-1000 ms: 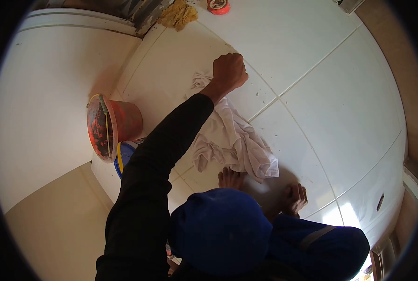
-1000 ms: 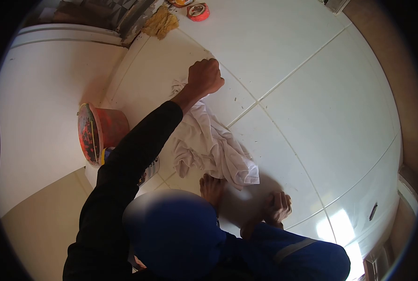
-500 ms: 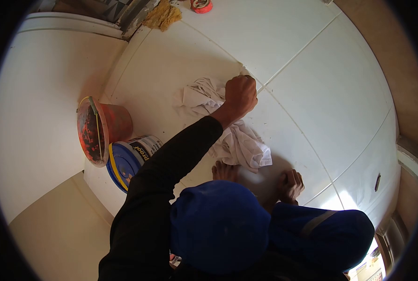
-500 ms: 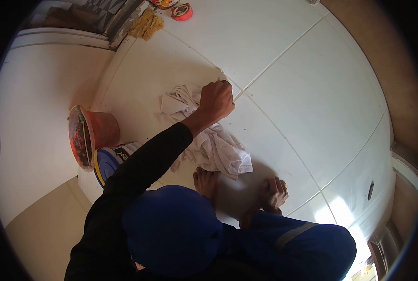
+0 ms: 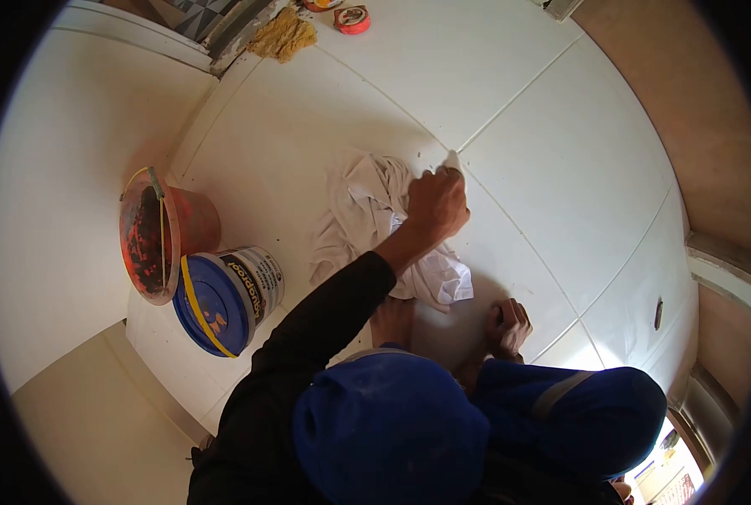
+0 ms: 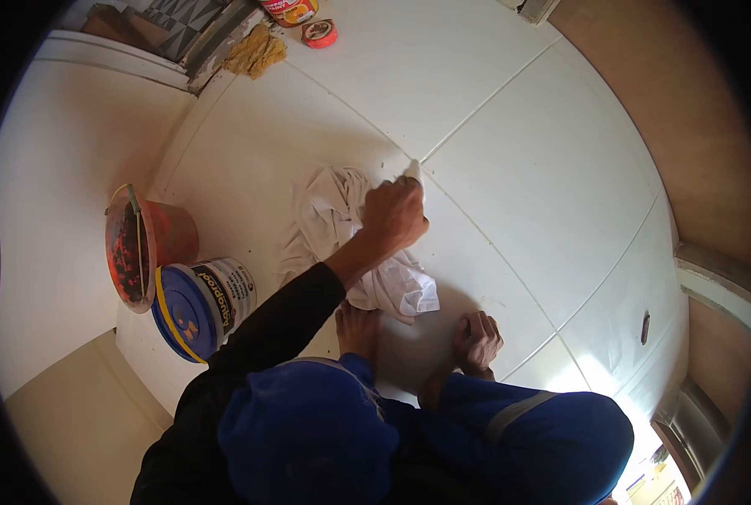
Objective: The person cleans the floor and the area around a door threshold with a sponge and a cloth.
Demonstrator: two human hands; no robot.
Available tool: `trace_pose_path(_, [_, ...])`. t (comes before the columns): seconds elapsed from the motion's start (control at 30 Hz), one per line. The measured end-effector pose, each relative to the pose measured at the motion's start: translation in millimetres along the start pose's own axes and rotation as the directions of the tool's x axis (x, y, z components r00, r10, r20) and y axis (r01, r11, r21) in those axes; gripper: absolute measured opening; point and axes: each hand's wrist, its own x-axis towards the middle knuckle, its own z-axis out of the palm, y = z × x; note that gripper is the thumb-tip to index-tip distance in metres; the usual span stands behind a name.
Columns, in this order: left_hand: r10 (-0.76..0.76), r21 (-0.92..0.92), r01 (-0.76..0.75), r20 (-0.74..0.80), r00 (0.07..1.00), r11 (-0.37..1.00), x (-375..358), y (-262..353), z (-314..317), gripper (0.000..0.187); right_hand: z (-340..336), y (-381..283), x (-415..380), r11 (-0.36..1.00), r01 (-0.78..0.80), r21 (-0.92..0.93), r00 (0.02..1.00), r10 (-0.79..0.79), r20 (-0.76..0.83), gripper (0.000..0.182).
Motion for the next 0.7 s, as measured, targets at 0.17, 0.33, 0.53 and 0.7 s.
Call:
trace_pose_path(0.17, [-0.09,0.121,0.097,-0.058,0.994,0.988,63,-66,-17,0.02,-1,-1,0,0.999,0.001,0.035,1.0,-0.001,-0.017,0.005])
trace_pose_path(0.33, [0.053,0.305,-0.022,-0.091,0.994,0.952,43,-38,25,0.02,-2,-1,3,0.998,0.004,0.056,1.0,-0.004,-0.01,0.005])
trace_pose_path(0.53, [0.004,0.339,-0.028,0.071,0.997,0.94,3,15,47,0.022,-4,3,6,0.997,0.025,0.072,1.0,-0.026,0.009,0.005])
trace_pose_path(0.7, [0.119,0.103,-0.141,0.193,0.974,0.985,-20,34,26,0.029,-8,2,7,0.995,0.053,0.087,0.999,-0.052,-0.01,0.006])
